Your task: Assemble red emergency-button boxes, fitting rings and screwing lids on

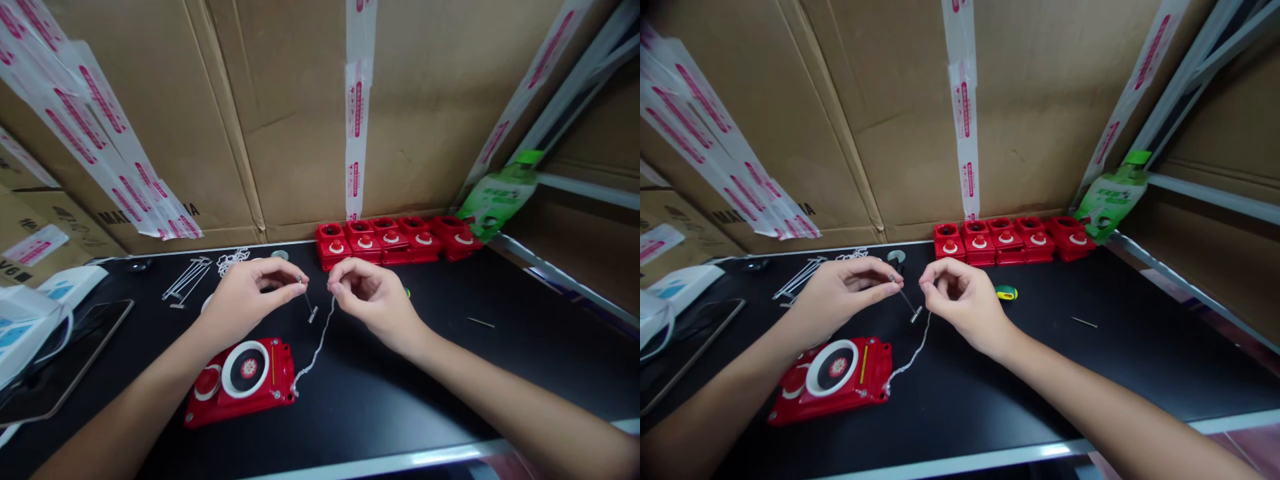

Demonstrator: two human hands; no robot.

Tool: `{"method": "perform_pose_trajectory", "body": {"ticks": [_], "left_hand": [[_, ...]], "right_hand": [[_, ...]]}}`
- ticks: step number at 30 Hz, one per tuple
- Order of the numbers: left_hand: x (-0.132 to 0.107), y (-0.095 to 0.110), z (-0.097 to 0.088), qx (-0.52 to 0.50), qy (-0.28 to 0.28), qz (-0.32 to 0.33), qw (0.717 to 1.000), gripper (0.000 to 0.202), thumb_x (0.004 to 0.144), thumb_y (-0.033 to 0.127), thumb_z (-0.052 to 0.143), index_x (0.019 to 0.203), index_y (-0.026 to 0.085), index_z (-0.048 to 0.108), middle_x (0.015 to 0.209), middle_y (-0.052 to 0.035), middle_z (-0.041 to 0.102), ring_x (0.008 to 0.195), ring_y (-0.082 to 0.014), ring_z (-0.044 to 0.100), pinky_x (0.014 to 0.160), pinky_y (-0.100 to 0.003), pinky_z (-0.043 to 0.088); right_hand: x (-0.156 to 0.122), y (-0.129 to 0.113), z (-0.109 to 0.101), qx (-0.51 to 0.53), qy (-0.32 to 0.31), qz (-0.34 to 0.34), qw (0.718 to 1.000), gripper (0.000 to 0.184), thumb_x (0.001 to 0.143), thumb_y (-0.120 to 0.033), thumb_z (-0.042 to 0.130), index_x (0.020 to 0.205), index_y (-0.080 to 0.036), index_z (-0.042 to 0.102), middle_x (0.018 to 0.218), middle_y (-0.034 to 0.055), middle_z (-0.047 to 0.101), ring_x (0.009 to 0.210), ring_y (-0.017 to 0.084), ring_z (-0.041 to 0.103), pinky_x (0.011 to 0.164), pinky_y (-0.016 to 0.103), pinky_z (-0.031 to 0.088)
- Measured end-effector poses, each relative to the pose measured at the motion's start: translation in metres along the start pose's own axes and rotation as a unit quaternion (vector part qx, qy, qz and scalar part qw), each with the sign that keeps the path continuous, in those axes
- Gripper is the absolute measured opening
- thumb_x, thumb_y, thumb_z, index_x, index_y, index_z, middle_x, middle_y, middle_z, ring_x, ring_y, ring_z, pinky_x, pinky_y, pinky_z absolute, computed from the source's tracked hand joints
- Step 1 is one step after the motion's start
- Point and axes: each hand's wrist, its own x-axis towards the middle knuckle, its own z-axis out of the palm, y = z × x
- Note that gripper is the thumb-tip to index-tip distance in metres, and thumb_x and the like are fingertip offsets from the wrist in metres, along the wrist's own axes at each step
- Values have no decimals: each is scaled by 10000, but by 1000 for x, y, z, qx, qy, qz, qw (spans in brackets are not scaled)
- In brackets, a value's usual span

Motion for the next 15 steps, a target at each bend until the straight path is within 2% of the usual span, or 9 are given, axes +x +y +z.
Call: {"method": "perform_pose_trajectory", "body": {"ticks": [6,8,10,13,15], "left_hand": [[-17,0,-3,40,-25,1,999,76,917,296,842,989,272,845,949,17,823,848,-157,768,818,-259,612],[-18,2,-5,51,-27,12,998,81,910,278,854,989,278,834,927,29,818,807,-147,751,782,-254,603],[-18,3,-6,54,-22,18,998,72,902,265,860,964,271,824,900,33,812,785,-145,739,764,-254,600],[-17,4,-8,59,-25,15,998,57,896,255,857,938,255,819,885,28,813,786,-153,743,765,-262,600],[-16,3,-8,64,-27,14,998,46,891,236,843,929,242,818,872,21,813,787,-160,747,768,-269,599]], "right_hand": [[-8,-1,6,-17,3,-33,999,65,927,-254,763,910,-219,712,851,15,661,627,119,494,572,289,395],[-10,-3,11,-11,12,-35,999,82,914,-240,778,899,-227,698,841,14,669,645,127,521,585,292,410],[-10,-5,17,-2,23,-29,999,152,879,-220,806,872,-241,655,735,-24,614,641,133,530,625,297,445],[-5,-9,29,0,22,-5,1000,292,822,-181,815,821,-258,533,647,-78,525,557,105,433,615,289,445],[0,-11,36,-8,12,9,1000,347,794,-164,788,804,-263,455,691,-72,560,539,90,355,550,271,371]]}}
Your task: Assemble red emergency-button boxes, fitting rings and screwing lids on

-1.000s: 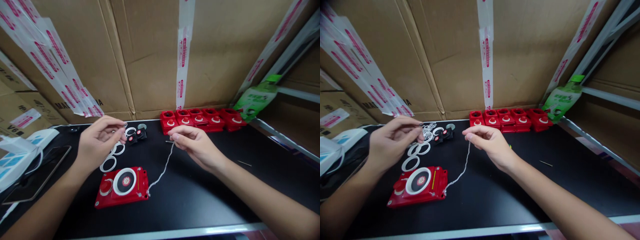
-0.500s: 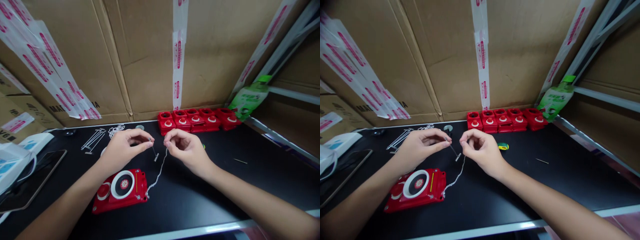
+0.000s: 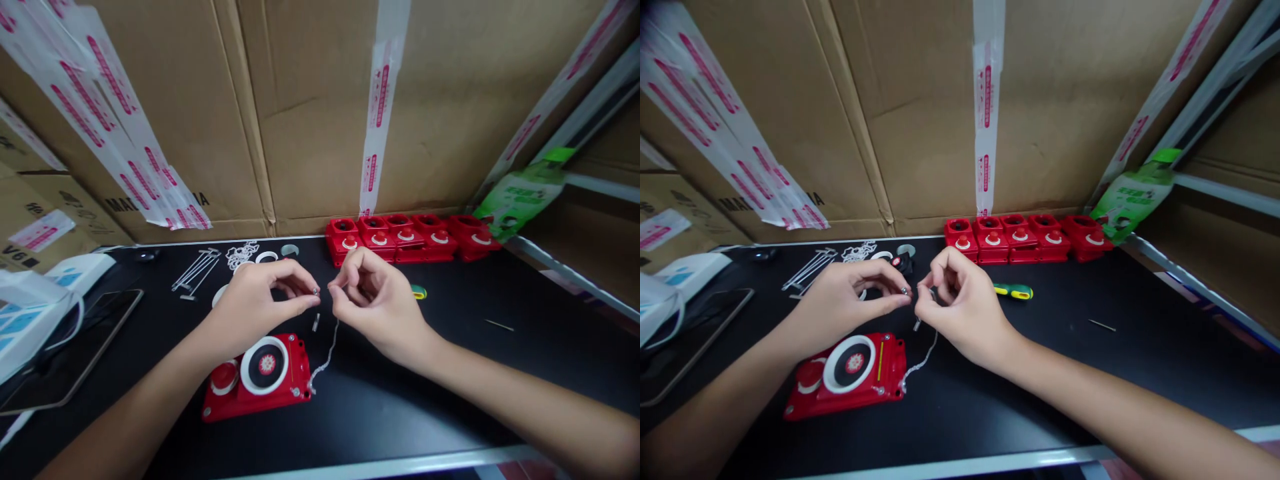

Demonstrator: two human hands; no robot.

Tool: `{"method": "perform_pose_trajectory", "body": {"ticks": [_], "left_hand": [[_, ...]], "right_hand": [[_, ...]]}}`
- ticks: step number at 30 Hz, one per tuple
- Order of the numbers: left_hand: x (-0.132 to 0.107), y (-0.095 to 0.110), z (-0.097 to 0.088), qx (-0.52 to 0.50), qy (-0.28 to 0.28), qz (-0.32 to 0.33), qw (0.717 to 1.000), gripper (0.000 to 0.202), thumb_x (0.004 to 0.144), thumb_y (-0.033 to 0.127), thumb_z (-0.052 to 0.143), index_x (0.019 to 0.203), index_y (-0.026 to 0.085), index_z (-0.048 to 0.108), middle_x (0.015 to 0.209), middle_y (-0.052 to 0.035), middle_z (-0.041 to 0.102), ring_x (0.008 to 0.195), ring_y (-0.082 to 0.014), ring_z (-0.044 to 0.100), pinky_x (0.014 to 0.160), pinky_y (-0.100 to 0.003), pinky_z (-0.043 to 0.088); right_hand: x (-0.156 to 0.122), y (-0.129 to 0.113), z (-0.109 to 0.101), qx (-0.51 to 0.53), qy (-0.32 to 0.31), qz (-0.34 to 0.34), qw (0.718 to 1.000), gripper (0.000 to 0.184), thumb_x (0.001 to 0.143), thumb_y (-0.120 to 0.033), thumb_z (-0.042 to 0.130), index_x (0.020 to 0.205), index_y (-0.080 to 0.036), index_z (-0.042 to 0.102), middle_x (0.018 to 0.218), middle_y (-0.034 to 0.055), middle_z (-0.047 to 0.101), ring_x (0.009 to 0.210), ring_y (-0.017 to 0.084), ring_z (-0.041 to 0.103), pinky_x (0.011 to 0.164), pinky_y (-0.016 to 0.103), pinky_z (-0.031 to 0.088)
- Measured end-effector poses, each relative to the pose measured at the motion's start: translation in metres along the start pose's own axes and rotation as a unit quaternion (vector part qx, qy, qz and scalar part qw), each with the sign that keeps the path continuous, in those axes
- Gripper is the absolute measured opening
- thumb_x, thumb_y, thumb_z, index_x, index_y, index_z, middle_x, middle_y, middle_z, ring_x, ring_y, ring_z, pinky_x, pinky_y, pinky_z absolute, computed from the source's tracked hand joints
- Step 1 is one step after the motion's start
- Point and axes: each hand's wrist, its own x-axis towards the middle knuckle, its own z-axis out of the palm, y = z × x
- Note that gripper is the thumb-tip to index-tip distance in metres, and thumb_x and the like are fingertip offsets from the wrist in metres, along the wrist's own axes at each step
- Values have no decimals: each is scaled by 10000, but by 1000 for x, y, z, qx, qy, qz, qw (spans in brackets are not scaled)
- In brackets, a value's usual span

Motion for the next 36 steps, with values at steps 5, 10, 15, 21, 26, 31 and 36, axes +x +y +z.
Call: {"method": "perform_pose_trajectory", "body": {"ticks": [5,10,15,21,26,31,36], "left_hand": [[1,-4,2,1,-5,-12,1000,39,874,230,840,904,229,814,842,23,812,769,-157,751,754,-264,588],[-1,-3,3,20,-18,-10,1000,39,891,275,850,907,252,824,852,36,822,765,-152,755,743,-259,574],[-3,1,1,44,-11,-2,999,43,886,284,856,884,257,823,826,36,822,756,-170,761,727,-275,567],[-3,1,-1,67,-5,-16,998,52,875,312,866,864,273,835,838,36,833,765,-182,765,727,-287,553],[-2,1,0,70,-9,-22,997,50,881,314,852,842,285,839,823,39,832,754,-185,751,720,-291,547],[-1,0,2,70,-19,-18,997,41,869,304,856,838,284,839,835,39,844,770,-189,771,737,-291,555],[-1,0,2,68,-21,-24,997,37,866,292,853,834,286,835,836,42,844,778,-187,772,736,-286,551]], "right_hand": [[3,6,5,18,48,-7,999,371,761,-163,755,761,-265,398,676,-83,432,570,96,329,526,255,278],[-3,13,-7,21,46,-34,998,402,835,-279,857,780,-253,460,793,-17,618,647,121,532,570,262,393],[-9,11,-8,6,2,-75,997,457,926,-291,823,718,-244,418,761,-10,595,851,192,742,708,282,531],[-14,12,-6,-40,-6,-93,995,443,942,-259,797,706,-243,422,760,4,600,827,211,759,661,284,504],[-14,13,-7,-62,-8,-92,994,403,958,-255,768,723,-248,441,791,22,649,810,217,756,650,304,500],[-14,14,-7,-62,-25,-82,994,388,963,-250,752,728,-250,443,796,24,668,795,214,745,612,304,457],[-15,12,-5,-79,-23,-82,993,374,947,-233,751,726,-252,450,782,15,672,723,185,685,570,303,410]]}}
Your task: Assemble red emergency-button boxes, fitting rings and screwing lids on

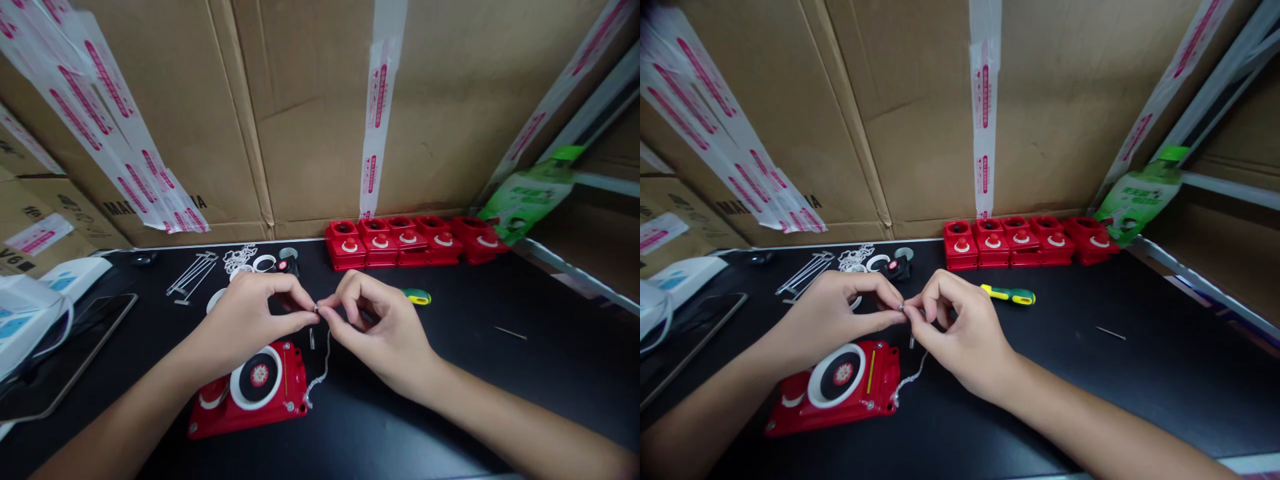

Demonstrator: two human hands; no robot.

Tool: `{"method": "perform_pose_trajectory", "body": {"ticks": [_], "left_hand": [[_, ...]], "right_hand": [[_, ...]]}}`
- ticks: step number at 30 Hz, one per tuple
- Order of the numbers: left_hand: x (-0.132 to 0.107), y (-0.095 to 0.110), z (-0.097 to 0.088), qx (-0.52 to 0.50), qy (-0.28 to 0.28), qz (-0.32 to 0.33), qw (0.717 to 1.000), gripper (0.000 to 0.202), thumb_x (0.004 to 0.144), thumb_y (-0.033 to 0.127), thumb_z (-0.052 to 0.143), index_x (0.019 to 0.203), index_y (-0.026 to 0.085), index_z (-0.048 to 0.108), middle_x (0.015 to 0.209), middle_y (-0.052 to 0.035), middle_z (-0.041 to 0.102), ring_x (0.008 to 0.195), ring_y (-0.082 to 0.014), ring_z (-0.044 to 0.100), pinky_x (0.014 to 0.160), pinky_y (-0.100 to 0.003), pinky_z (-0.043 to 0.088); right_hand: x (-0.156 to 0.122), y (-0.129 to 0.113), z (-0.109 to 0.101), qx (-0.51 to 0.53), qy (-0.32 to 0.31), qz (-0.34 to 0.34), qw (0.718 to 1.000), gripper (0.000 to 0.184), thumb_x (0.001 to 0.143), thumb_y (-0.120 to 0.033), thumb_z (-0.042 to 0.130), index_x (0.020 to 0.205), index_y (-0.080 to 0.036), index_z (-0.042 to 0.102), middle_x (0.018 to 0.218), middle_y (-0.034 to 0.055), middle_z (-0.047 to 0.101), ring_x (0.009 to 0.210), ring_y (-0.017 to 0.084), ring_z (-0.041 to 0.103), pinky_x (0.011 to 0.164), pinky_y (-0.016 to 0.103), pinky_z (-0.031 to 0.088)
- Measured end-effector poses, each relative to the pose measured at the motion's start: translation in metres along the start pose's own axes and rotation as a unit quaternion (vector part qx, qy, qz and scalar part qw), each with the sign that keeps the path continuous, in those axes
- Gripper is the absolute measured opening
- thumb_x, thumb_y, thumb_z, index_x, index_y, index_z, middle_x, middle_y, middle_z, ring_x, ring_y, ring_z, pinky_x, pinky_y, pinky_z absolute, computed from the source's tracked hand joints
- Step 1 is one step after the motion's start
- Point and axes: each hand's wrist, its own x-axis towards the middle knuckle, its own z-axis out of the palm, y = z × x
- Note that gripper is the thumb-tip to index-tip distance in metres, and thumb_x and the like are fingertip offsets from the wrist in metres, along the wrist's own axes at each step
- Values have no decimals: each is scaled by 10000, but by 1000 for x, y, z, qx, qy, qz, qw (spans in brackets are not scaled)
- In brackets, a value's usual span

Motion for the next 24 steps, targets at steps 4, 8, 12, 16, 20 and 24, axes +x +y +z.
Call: {"method": "perform_pose_trajectory", "body": {"ticks": [4,8,12,16,20,24], "left_hand": [[-2,0,0,-2,-8,-4,1000,47,867,300,853,831,283,828,824,38,834,754,-185,758,709,-282,545],[-3,0,0,-12,-26,-24,999,67,866,339,855,832,288,828,802,36,820,726,-188,746,681,-290,538],[-2,0,-1,-18,-25,-29,999,75,864,334,856,815,288,823,821,38,824,765,-195,756,713,-300,544],[-2,1,0,-27,-26,-23,999,85,869,302,854,795,287,814,837,44,827,793,-192,766,743,-300,552],[-3,2,0,-29,-26,-15,999,88,873,251,846,795,277,816,851,36,833,810,-194,769,752,-299,558],[-3,2,0,-14,-24,-4,1000,93,876,235,853,795,270,824,847,29,833,806,-196,765,753,-301,554]], "right_hand": [[0,-2,0,5,-7,-3,1000,372,948,-232,750,726,-253,452,805,27,694,743,197,704,558,302,413],[2,-2,-3,9,-35,-17,999,386,953,-231,756,718,-248,450,803,27,674,759,202,725,570,298,436],[6,0,-9,7,-58,-21,998,402,965,-267,776,709,-239,468,796,28,675,763,201,738,580,293,448],[8,0,-13,-6,-64,-28,998,421,949,-271,818,698,-233,482,806,35,722,778,207,750,604,299,465],[8,1,-15,0,-69,-40,997,429,921,-232,853,692,-227,491,800,21,716,811,208,772,636,289,492],[8,1,-16,-16,-76,-62,995,427,911,-163,852,689,-218,491,772,1,680,831,194,784,645,266,485]]}}
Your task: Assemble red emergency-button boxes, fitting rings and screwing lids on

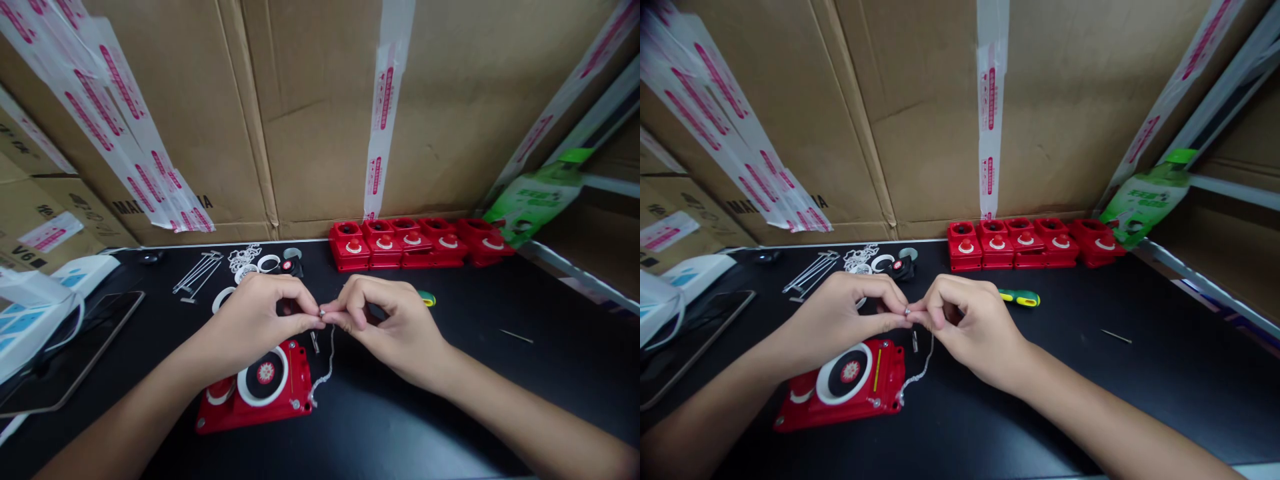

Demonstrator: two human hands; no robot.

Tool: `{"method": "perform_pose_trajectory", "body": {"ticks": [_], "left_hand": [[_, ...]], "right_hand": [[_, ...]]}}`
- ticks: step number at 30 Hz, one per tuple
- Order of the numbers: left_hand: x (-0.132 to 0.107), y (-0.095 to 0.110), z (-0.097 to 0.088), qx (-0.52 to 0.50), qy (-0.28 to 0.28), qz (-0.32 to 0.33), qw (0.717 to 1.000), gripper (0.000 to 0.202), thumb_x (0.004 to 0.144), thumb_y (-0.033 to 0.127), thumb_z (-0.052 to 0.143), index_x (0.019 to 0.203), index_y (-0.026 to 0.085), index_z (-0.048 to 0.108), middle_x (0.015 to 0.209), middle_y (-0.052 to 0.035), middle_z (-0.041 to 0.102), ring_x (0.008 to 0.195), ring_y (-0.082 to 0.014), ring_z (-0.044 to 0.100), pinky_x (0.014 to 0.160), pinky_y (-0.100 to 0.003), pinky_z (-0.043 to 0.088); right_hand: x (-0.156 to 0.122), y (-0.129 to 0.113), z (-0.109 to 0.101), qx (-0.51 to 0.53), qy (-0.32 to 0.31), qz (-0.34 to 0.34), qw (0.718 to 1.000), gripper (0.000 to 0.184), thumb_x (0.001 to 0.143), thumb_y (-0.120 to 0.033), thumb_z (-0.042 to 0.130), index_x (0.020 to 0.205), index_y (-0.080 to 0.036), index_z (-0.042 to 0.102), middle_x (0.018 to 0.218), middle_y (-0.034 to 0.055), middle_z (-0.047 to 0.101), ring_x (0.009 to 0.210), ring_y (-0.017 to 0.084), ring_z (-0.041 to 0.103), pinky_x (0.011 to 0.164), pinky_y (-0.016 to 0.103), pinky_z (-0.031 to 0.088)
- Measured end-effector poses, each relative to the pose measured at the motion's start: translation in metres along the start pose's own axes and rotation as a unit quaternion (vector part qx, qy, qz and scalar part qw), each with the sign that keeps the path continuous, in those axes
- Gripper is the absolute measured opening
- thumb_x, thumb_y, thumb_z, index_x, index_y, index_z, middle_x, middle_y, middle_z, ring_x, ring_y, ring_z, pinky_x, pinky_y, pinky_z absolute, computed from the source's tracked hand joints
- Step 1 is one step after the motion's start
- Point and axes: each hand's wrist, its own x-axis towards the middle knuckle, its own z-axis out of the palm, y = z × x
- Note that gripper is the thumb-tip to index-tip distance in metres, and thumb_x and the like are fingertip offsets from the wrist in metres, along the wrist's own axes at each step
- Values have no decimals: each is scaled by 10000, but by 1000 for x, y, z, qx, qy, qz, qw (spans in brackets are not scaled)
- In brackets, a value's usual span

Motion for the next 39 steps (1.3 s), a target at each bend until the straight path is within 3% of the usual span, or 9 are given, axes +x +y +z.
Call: {"method": "perform_pose_trajectory", "body": {"ticks": [5,11,16,20,24,30,39], "left_hand": [[-1,-2,0,47,16,68,996,130,906,232,849,787,246,799,825,33,814,769,-172,746,793,-296,542],[-1,-6,3,87,25,134,987,158,905,113,833,801,211,765,828,32,799,793,-153,728,900,-298,524],[-1,0,-4,91,8,126,988,101,892,199,878,936,226,791,872,37,790,779,-137,709,753,-245,529],[-1,6,-9,54,-1,129,990,91,952,222,821,1039,243,801,929,40,797,803,-125,719,762,-226,550],[-1,3,-8,42,-1,143,989,98,982,162,781,1027,244,811,963,35,814,846,-124,741,802,-228,549],[0,-2,-11,41,-1,152,988,74,973,193,814,918,233,785,952,39,809,900,-144,739,866,-267,527],[1,0,-15,32,-15,111,993,74,965,147,765,962,221,767,957,30,782,824,-121,738,791,-237,568]], "right_hand": [[1,-3,3,-10,2,6,1000,418,931,-175,806,678,-221,477,768,8,663,802,194,770,602,269,448],[2,-8,6,-26,7,26,999,364,881,-128,751,679,-233,467,788,10,642,745,183,688,598,286,438],[2,-9,7,-18,1,40,999,360,868,-124,734,674,-238,454,803,14,646,710,169,630,602,295,431],[2,-8,6,-20,-1,43,999,355,875,-140,729,679,-239,449,782,4,622,688,159,584,607,296,426],[3,-7,4,-14,-3,40,999,365,898,-147,730,675,-230,453,786,0,615,705,147,583,633,283,444],[2,-10,4,3,-15,52,999,370,956,-209,733,709,-232,459,817,11,654,733,152,595,657,293,456],[0,-6,4,50,13,83,995,160,1086,-265,609,946,-254,532,932,-15,594,850,150,578,734,303,454]]}}
